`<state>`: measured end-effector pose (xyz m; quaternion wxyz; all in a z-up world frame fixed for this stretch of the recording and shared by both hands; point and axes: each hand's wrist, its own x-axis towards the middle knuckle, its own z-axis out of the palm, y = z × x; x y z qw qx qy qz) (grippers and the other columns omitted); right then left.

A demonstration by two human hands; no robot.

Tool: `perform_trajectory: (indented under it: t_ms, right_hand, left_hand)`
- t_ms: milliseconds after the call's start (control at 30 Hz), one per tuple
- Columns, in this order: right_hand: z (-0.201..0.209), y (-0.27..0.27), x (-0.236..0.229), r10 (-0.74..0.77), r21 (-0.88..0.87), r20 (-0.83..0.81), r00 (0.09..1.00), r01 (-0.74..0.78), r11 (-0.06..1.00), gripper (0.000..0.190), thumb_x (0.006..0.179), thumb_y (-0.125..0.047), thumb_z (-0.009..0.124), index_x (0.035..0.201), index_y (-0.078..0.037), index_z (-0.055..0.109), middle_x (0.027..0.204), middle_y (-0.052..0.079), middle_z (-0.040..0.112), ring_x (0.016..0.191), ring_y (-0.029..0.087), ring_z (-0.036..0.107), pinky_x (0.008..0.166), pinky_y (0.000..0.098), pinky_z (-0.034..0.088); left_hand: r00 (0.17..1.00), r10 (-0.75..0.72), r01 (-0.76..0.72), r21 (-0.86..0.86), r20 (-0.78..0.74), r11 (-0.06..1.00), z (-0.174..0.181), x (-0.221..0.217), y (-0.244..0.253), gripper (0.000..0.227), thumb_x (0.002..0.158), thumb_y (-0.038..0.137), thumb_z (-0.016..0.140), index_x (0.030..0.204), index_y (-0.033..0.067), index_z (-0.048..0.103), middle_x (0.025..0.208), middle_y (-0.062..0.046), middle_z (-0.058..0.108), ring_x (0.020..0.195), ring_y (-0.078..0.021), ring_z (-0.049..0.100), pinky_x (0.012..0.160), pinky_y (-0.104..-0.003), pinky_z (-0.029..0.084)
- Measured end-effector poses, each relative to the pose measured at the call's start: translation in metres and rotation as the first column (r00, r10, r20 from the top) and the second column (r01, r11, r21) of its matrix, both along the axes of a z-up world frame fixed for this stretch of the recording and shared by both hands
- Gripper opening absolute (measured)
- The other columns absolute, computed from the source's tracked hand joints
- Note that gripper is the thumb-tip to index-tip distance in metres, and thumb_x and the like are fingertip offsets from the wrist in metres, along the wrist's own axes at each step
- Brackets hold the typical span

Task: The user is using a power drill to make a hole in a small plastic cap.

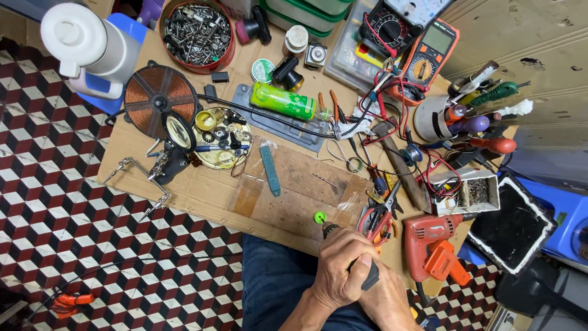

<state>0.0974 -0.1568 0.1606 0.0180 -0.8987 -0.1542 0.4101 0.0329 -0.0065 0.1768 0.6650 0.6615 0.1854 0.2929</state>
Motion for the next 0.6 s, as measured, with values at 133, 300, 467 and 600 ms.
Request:
perform_trajectory:
  t_ms: [133,300,467,600]
  right_hand:
    - [0.000,0.002,0.002,0.012,0.026,0.000,1.000,-0.012,1.000,0.045,0.072,-0.041,0.075,0.110,-0.018,0.070,0.098,0.014,0.077,0.097,0.037,0.073,0.083,0.0463,0.057]
    - [0.000,0.004,0.005,-0.011,0.027,-0.001,1.000,0.011,1.000,0.049,0.069,-0.040,0.077,0.114,-0.020,0.069,0.098,0.016,0.077,0.099,0.038,0.072,0.082,0.0468,0.057]
    - [-0.003,0.005,0.009,0.006,-0.033,-0.021,1.000,-0.006,0.999,0.048,0.075,-0.043,0.072,0.117,-0.021,0.067,0.101,0.016,0.076,0.101,0.038,0.071,0.084,0.0474,0.057]
    - [-0.010,-0.004,0.010,0.025,-0.069,-0.017,1.000,-0.027,0.997,0.045,0.078,-0.044,0.068,0.116,-0.019,0.067,0.102,0.016,0.076,0.101,0.038,0.071,0.085,0.0477,0.057]
  left_hand:
    - [1.000,0.018,-0.018,-0.006,0.004,1.000,-0.001,-0.002,0.002,0.017,0.096,0.016,0.055,0.090,0.0049,0.067,0.092,-0.012,0.068,0.089,-0.0315,0.066,0.086,-0.043,0.052]
    - [1.000,0.030,-0.030,-0.013,-0.006,0.999,-0.002,0.000,0.002,0.018,0.097,0.016,0.055,0.090,0.0048,0.067,0.093,-0.011,0.069,0.089,-0.0310,0.066,0.087,-0.043,0.053]
    - [1.000,0.028,-0.028,-0.012,-0.006,1.000,-0.003,0.006,0.003,0.019,0.097,0.017,0.055,0.089,0.0051,0.067,0.092,-0.011,0.068,0.087,-0.0305,0.066,0.085,-0.043,0.053]
    - [1.000,0.028,-0.028,-0.005,-0.005,1.000,-0.002,0.008,0.003,0.020,0.098,0.018,0.054,0.088,0.0052,0.066,0.090,-0.011,0.067,0.087,-0.0300,0.065,0.085,-0.043,0.053]
